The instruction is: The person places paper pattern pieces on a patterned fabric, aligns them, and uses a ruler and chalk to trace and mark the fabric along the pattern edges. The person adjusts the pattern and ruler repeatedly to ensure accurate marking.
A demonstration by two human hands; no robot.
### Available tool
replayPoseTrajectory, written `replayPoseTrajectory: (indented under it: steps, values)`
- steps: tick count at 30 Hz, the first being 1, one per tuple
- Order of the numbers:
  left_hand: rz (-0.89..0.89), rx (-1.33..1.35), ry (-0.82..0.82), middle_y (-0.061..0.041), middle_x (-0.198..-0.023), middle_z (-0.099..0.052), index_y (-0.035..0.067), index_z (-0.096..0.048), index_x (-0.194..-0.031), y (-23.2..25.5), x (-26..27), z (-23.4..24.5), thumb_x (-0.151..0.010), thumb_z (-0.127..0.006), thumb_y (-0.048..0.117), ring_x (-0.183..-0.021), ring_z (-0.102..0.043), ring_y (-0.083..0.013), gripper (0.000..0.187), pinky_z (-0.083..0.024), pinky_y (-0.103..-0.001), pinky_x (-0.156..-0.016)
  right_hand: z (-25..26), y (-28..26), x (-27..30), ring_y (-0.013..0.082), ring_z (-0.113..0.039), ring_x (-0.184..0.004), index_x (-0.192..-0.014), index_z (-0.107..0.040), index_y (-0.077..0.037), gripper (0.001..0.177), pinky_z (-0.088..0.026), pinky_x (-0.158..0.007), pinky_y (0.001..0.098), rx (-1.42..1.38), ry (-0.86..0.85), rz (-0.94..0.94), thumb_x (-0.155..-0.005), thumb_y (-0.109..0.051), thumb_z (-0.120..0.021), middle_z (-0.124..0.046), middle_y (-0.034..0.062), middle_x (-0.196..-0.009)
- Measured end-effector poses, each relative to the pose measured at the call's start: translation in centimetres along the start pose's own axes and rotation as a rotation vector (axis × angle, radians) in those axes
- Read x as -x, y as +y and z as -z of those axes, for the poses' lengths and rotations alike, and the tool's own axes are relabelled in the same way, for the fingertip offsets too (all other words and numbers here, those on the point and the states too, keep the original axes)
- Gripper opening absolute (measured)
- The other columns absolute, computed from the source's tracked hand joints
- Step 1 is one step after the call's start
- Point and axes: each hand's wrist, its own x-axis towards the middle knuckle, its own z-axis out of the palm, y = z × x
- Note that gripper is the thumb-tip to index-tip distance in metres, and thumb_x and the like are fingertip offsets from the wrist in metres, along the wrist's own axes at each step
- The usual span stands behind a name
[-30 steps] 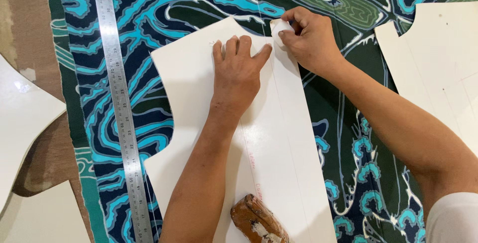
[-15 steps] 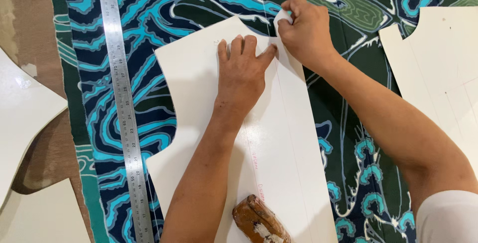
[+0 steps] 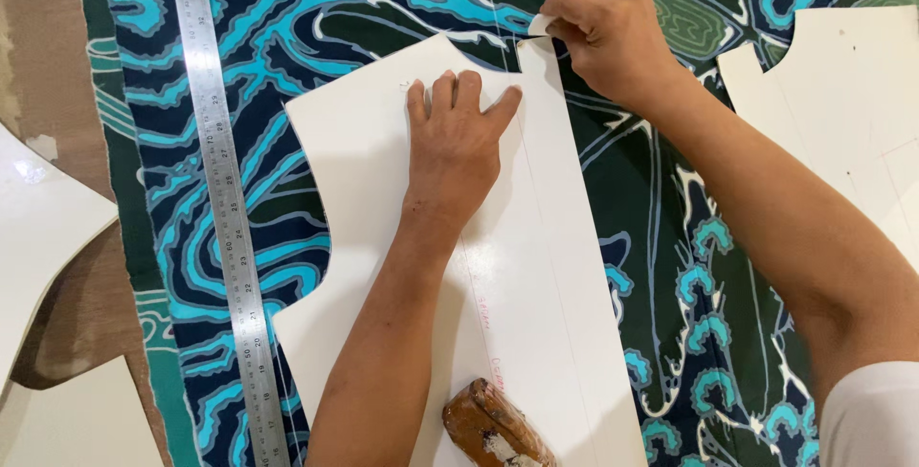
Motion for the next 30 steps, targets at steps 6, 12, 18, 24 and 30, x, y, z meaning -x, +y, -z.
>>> replayPoseTrajectory:
  steps: [6, 12, 18, 24, 30]
  values:
    - [-0.006, -0.018, 0.003, -0.010, -0.114, -0.058, 0.020, -0.075, -0.126, -0.1, 0.1, -0.3, -0.086, -0.065, -0.006, -0.118, -0.053, -0.0303, 0.048, -0.036, -0.058, -0.110, -0.8, 0.5, 0.3, 0.0283, -0.070, -0.087, -0.107, -0.075, -0.007, 0.017, -0.055, -0.074, 0.0368, 0.049, -0.028, 0.035, -0.095, 0.005, -0.077, -0.072, 0.0073, -0.102]
    - [-0.012, -0.033, -0.029, -0.010, -0.114, -0.058, 0.021, -0.075, -0.127, -0.1, 0.2, -0.6, -0.088, -0.066, -0.008, -0.118, -0.053, -0.0302, 0.050, -0.037, -0.057, -0.110, -0.9, 0.2, -0.2, 0.0250, -0.071, -0.088, -0.110, -0.076, -0.008, 0.024, -0.057, -0.073, 0.0344, 0.116, -0.079, 0.117, -0.088, 0.003, -0.078, -0.072, 0.0067, -0.105]
    - [0.000, -0.004, -0.050, -0.012, -0.113, -0.060, 0.019, -0.075, -0.125, 0.2, -0.1, 0.0, -0.084, -0.065, -0.009, -0.119, -0.054, -0.0330, 0.051, -0.038, -0.060, -0.108, 2.1, 0.7, 1.2, 0.0292, -0.070, -0.091, -0.110, -0.075, -0.007, 0.027, -0.056, -0.075, 0.0394, 0.263, -0.099, 0.076, -0.086, 0.004, -0.076, -0.070, 0.0088, -0.098]
    - [-0.123, 0.044, -0.154, -0.010, -0.143, -0.063, 0.009, -0.072, -0.126, 1.1, -0.6, 0.7, -0.082, -0.064, -0.012, -0.122, -0.055, -0.0327, 0.050, -0.040, -0.055, -0.106, 1.5, -0.6, 3.7, 0.0252, -0.067, -0.082, -0.112, -0.067, 0.000, 0.010, -0.052, -0.071, 0.0352, -0.144, 0.148, -0.248, -0.103, -0.001, -0.072, -0.069, 0.0123, -0.094]
    - [-0.137, 0.090, -0.295, -0.004, -0.147, -0.061, 0.014, -0.072, -0.129, 2.6, -0.8, 1.5, -0.082, -0.065, -0.005, -0.132, -0.051, -0.0329, 0.051, -0.036, -0.050, -0.108, -1.1, -1.1, 3.4, 0.0164, -0.062, -0.063, -0.116, -0.063, 0.001, 0.019, -0.048, -0.057, 0.0320, -0.326, 0.199, -0.459, -0.100, -0.004, -0.072, -0.066, 0.0106, -0.079]
